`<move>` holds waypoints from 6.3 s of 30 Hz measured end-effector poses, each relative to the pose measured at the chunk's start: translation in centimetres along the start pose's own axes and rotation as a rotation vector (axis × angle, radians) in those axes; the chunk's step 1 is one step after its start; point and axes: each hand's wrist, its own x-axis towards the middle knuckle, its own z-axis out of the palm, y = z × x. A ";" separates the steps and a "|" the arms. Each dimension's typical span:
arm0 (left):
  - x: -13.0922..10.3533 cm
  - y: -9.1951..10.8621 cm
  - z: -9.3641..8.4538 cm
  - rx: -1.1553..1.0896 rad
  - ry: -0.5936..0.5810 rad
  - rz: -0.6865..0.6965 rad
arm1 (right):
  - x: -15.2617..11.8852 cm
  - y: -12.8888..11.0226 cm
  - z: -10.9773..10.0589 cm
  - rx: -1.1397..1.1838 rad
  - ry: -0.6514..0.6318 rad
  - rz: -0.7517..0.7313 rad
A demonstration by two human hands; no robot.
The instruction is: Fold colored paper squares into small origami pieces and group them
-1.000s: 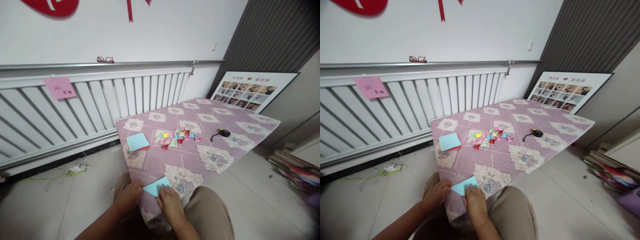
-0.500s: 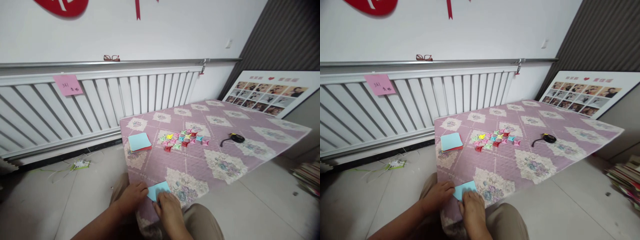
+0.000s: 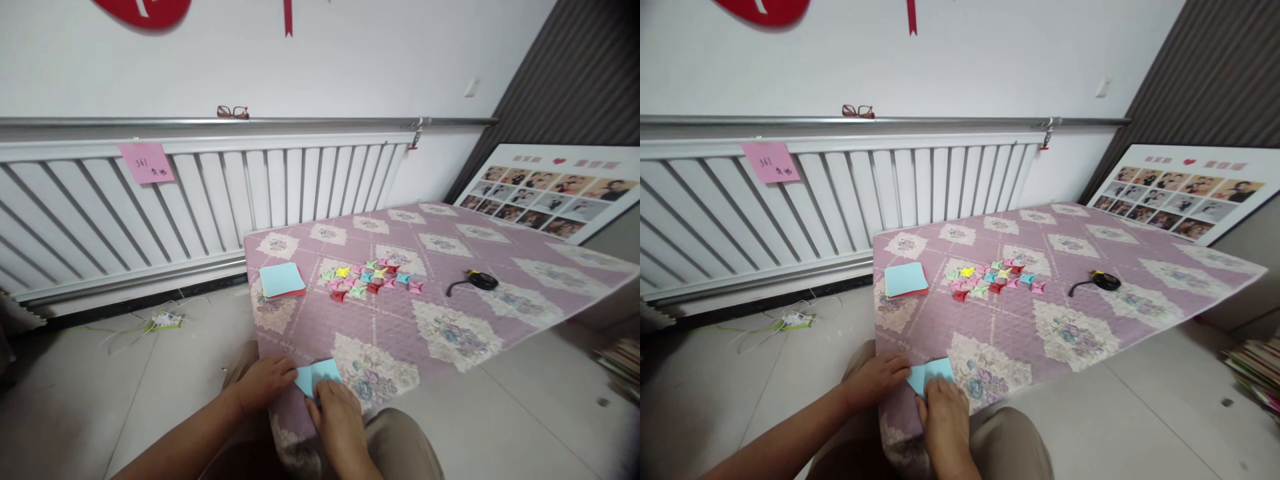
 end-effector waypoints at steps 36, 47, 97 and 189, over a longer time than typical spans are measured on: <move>3.2 6.6 1.0 -0.211 0.154 -0.204 | 0.7 1.2 -1.0 1.352 -0.159 0.888; 4.8 6.6 -0.1 -0.262 0.000 -0.187 | -0.5 4.1 -2.0 0.828 -0.037 0.561; 5.3 -0.3 -0.3 -0.582 -0.111 -0.437 | -0.2 3.3 0.5 0.118 0.166 0.073; 5.1 0.3 -0.7 -0.006 -0.080 0.234 | 0.1 3.9 -0.8 0.136 0.185 0.033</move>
